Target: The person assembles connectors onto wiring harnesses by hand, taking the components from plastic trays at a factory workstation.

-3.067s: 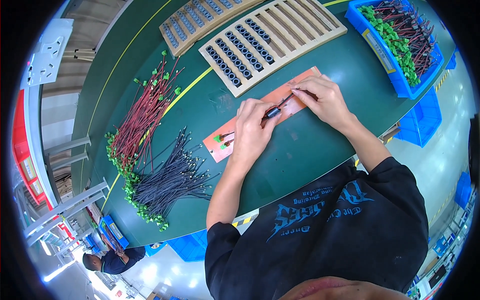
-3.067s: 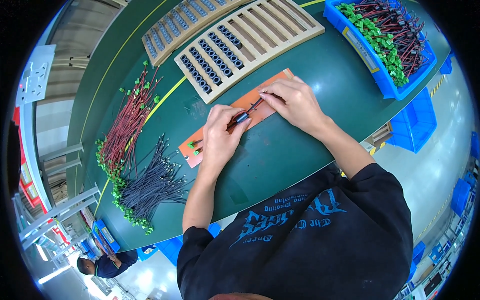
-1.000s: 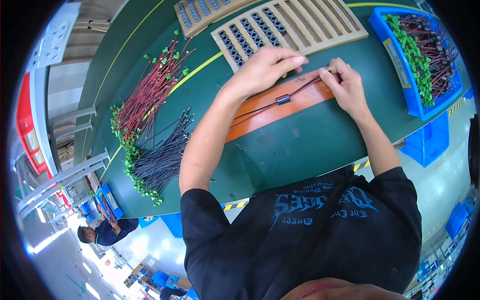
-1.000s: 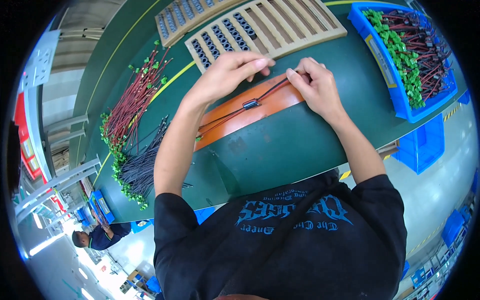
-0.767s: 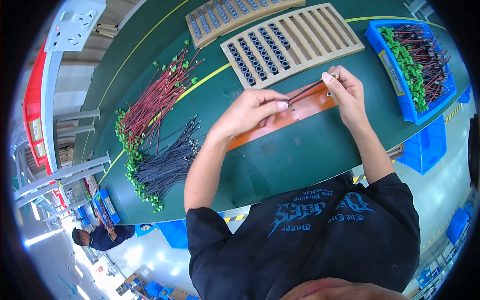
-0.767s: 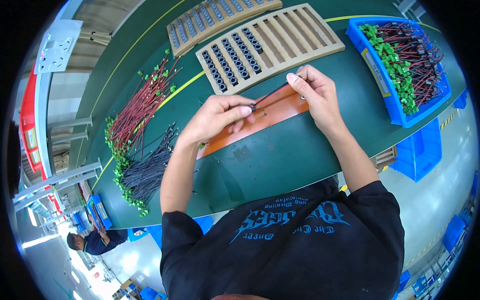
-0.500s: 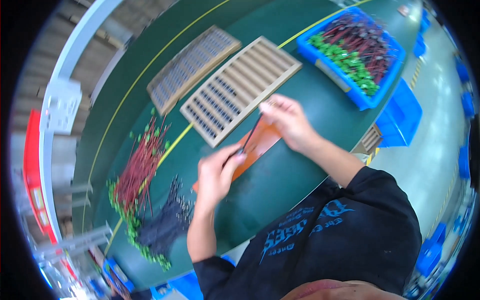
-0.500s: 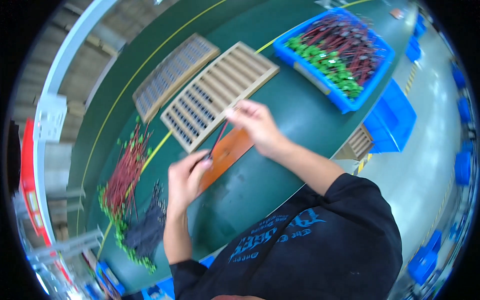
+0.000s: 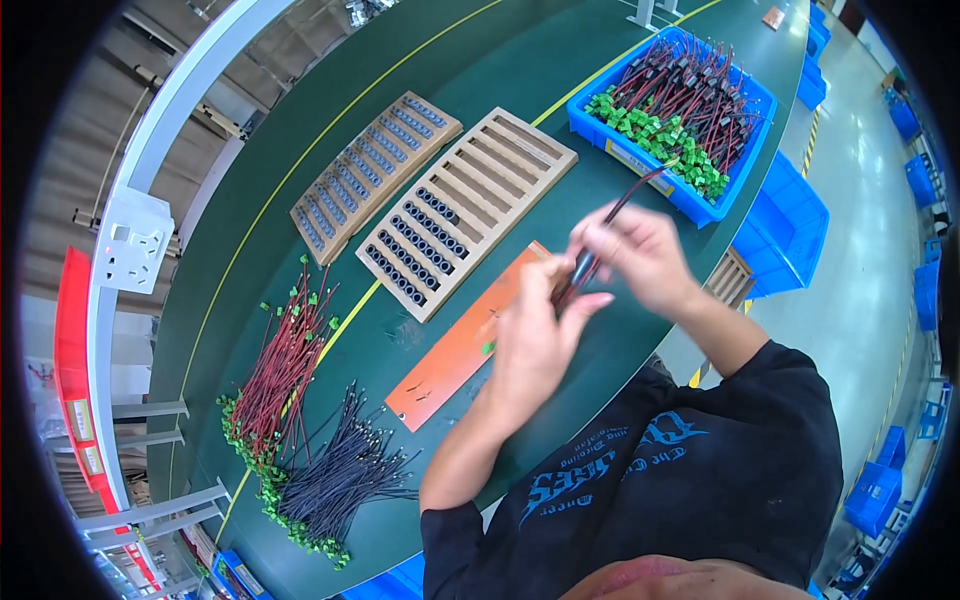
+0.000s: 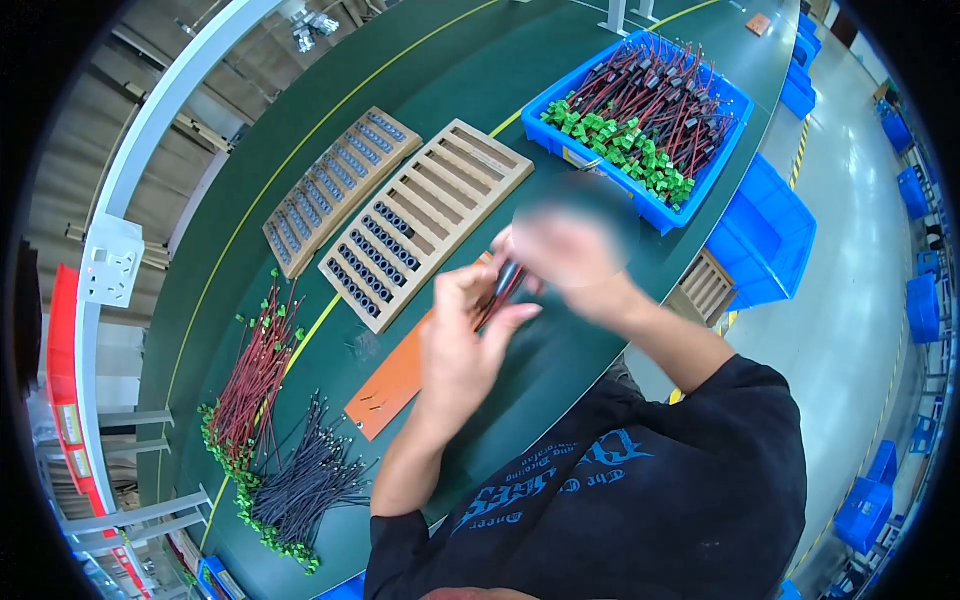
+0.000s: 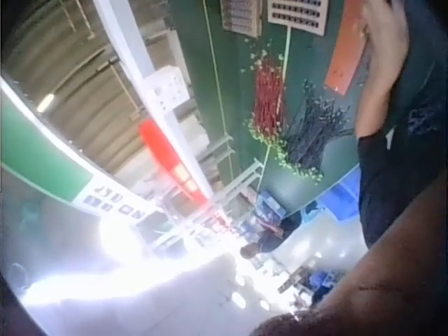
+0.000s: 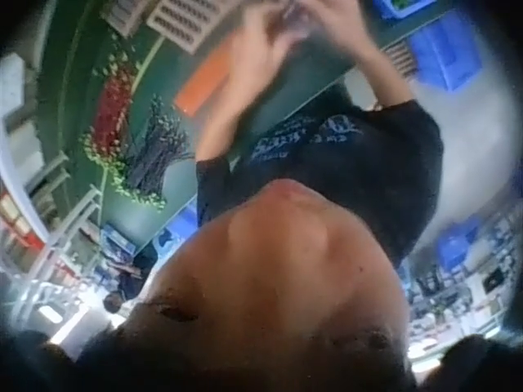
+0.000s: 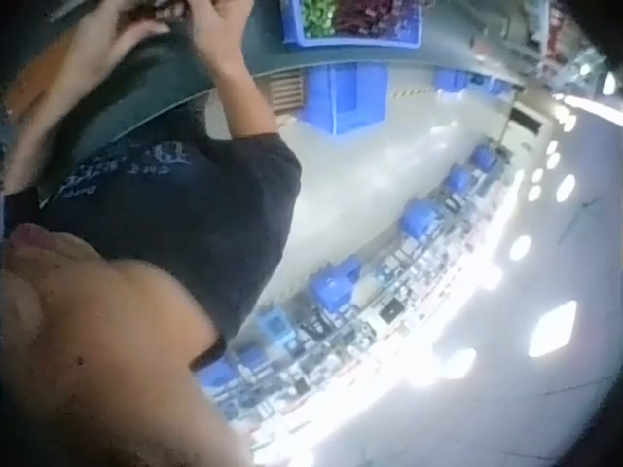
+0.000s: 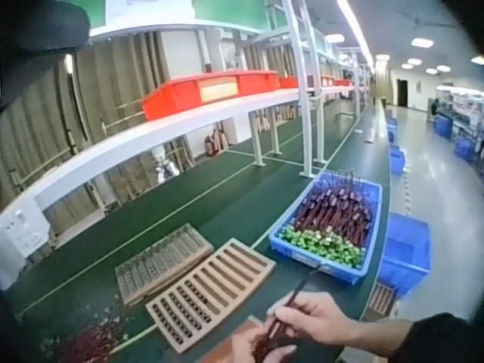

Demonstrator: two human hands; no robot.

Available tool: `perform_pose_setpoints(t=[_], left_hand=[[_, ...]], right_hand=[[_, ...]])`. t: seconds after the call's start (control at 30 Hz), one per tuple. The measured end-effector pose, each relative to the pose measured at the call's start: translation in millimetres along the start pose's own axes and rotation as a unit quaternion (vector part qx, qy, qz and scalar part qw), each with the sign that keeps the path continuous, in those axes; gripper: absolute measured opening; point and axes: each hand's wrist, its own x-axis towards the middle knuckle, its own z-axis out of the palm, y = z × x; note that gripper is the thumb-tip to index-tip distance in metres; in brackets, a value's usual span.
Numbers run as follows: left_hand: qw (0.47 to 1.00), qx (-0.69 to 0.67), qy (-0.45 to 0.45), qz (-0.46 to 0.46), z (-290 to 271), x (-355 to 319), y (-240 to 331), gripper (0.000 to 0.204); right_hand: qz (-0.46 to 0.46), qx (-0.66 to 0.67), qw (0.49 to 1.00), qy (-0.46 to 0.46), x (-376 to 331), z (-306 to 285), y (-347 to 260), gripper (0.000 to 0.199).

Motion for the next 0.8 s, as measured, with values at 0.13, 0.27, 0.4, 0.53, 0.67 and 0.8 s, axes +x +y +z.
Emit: perform_pose_setpoints(t=[0.13, 0.27, 0.4, 0.53, 0.67, 0.8], left_hand=[[0.941, 0.241, 0.046, 0.234, 4, -10, -20, 0.064], [0.954, 0.249, 0.01, 0.168, 9, -56, -53, 0.05], [0.955, 0.257, -0.023, 0.143, 10, -70, -69, 0.04], [0.947, 0.292, -0.003, 0.134, 2, -81, -79, 0.035], [0.945, 0.283, 0.009, 0.165, -3, -90, -88, 0.029], [0.896, 0.357, 0.031, 0.262, -19, -95, -74, 0.026]], right_hand=[[-0.087, -0.17, 0.96, 0.203, 73, -119, -36, 0.031], [-0.037, -0.165, 0.954, 0.248, 140, -257, -56, 0.037], [-0.013, -0.782, 0.523, 0.339, 146, -356, -79, 0.054], [-0.146, -0.581, 0.762, 0.246, 139, -169, -57, 0.04], [-0.188, -0.425, 0.876, -0.127, 145, 3, 45, 0.027], [-0.242, -0.487, 0.83, -0.127, 175, 48, 95, 0.024]])
